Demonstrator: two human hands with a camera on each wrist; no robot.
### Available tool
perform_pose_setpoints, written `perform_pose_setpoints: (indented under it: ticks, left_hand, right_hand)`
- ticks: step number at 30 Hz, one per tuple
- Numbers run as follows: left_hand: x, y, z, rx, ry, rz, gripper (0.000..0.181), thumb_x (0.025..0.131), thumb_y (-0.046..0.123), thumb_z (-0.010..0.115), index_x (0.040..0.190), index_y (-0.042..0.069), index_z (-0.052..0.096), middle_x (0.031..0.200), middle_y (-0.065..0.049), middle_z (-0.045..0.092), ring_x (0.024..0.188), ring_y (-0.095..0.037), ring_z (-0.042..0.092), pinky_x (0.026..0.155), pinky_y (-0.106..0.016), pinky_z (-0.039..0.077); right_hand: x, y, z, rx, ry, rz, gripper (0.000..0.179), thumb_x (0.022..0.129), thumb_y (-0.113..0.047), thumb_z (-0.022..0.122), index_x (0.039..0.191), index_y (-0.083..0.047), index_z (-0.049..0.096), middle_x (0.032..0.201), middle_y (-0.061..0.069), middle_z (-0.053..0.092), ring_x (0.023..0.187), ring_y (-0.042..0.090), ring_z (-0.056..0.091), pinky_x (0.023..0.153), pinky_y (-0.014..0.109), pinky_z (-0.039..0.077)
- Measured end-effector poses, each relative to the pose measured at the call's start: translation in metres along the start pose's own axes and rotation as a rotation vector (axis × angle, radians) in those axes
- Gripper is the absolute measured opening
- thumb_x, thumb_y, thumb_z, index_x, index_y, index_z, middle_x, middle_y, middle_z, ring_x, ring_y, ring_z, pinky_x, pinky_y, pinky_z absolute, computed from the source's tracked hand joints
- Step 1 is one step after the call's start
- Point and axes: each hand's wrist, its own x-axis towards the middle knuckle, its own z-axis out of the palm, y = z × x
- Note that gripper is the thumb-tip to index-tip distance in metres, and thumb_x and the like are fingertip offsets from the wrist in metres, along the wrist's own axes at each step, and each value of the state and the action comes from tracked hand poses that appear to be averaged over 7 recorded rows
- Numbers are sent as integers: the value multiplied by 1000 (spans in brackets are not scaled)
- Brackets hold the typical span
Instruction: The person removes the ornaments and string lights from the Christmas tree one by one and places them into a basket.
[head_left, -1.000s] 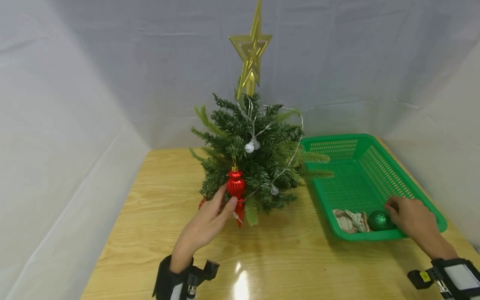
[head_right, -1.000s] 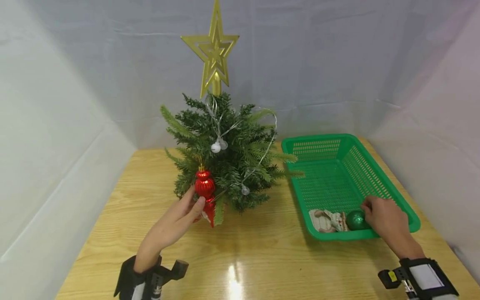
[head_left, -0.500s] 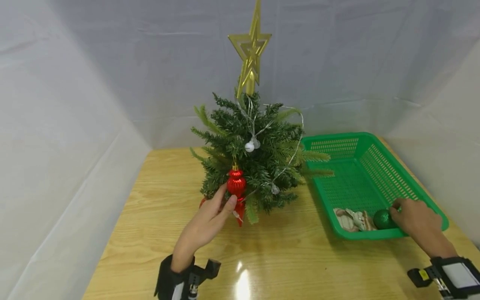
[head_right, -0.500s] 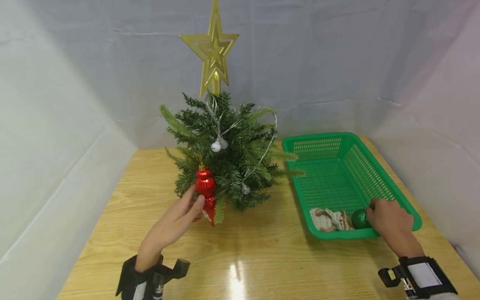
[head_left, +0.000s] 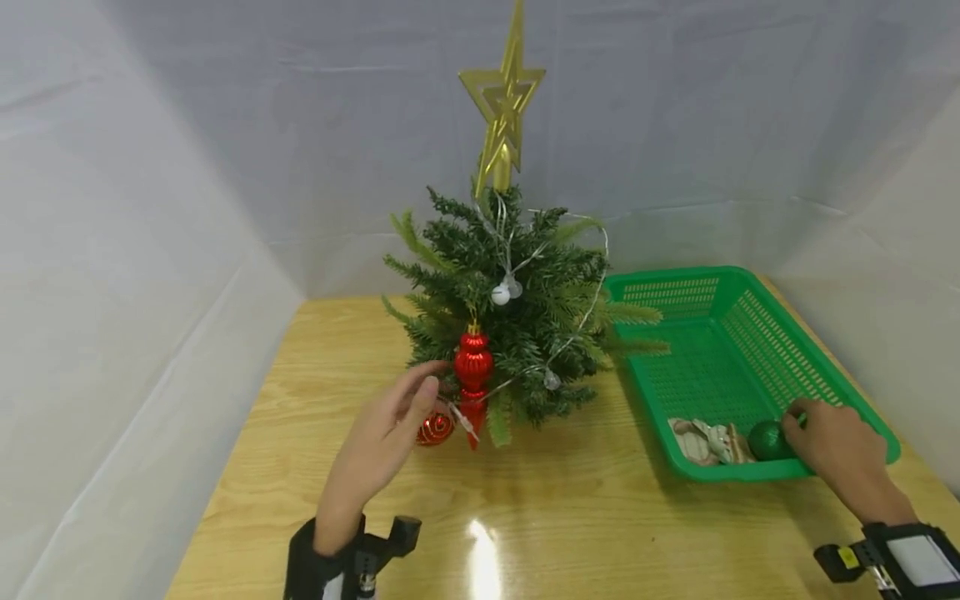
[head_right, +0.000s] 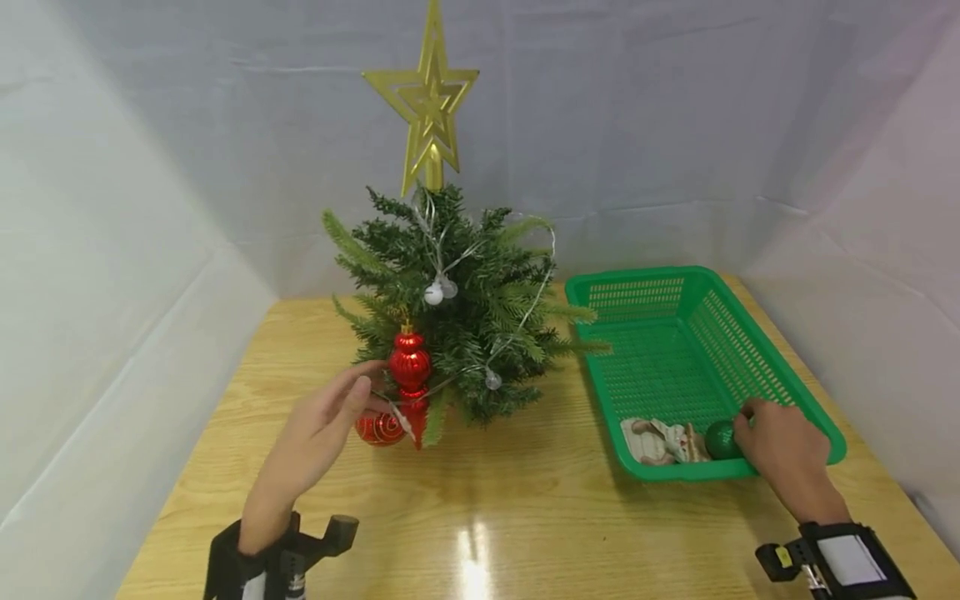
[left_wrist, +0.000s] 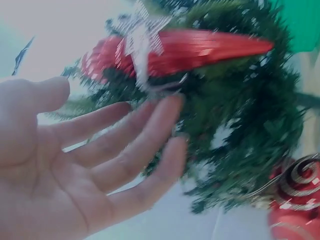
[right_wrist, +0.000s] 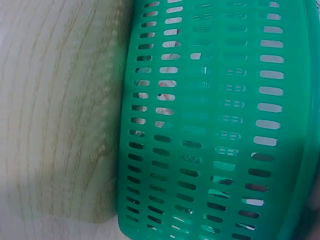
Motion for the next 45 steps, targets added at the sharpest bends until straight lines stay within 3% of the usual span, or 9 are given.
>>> perform_pose_setpoints:
  ticks: [3,6,10,14,21,26,32,39,45]
  left_hand:
    - [7,-1,-11,-33,125,81,33,105,19,42,128,2,58,106,-11,70,88,-18,69,77,-35,57]
    - [20,-2,-22,-89,257,111,29,102,13,48,120,-5,60,101,-16,69,85,-15,68,76,-26,56]
    - [41,-8,-35,-98,404,46,32,102,17,50,122,-7,57,110,-19,66,92,-17,64,78,-23,54]
    - [61,-19,-44,-36,473,-24,41,101,29,50,128,-2,54,126,-15,58,109,-28,58,89,-39,51]
    - [98,-35,-45,44,372,-34,50,101,31,48,143,5,40,147,-20,34,131,-39,38,100,-54,42]
    - [116,-37,-40,18,249,-12,46,103,27,41,144,7,39,150,-19,29,129,-40,43,95,-55,45]
    - [114,-41,-36,-56,264,-38,44,103,26,43,141,5,42,147,-18,32,112,-39,58,85,-49,52]
    - [106,-40,-35,-69,292,-47,49,102,34,46,141,5,41,141,-17,41,102,-33,64,80,-32,55]
    - [95,-36,-36,-90,298,-69,48,101,31,49,142,8,40,123,-19,57,89,-30,68,72,-20,53]
  right_hand:
    - [-2,-1,1,8,60,-28,33,96,-17,47,110,10,60,52,3,44,43,14,32,38,26,26]
    - [-4,-2,2,23,119,-56,30,95,-15,49,106,10,62,49,1,41,41,14,31,37,25,25]
    - [-5,-4,2,39,191,-89,25,93,-12,53,101,10,63,54,4,51,41,15,34,36,28,26]
    - [-8,-12,1,56,260,-136,20,90,-8,59,97,10,65,68,16,63,42,16,39,35,31,30]
    - [-23,-50,-9,150,319,-222,15,87,-6,67,98,5,69,86,21,68,65,31,62,41,30,42]
    - [-37,-79,-25,260,355,-310,13,87,-4,68,99,-2,70,87,11,70,72,20,64,51,26,49]
    - [-51,-121,-43,468,268,-364,15,92,-11,66,107,-13,70,96,1,70,82,-3,60,69,18,52]
    - [-56,-167,-58,620,199,-444,13,95,-13,63,106,-16,67,96,-3,69,83,6,64,72,23,54]
    - [-55,-197,-47,762,119,-524,13,95,-11,62,106,-15,67,96,-5,68,83,12,65,71,28,55]
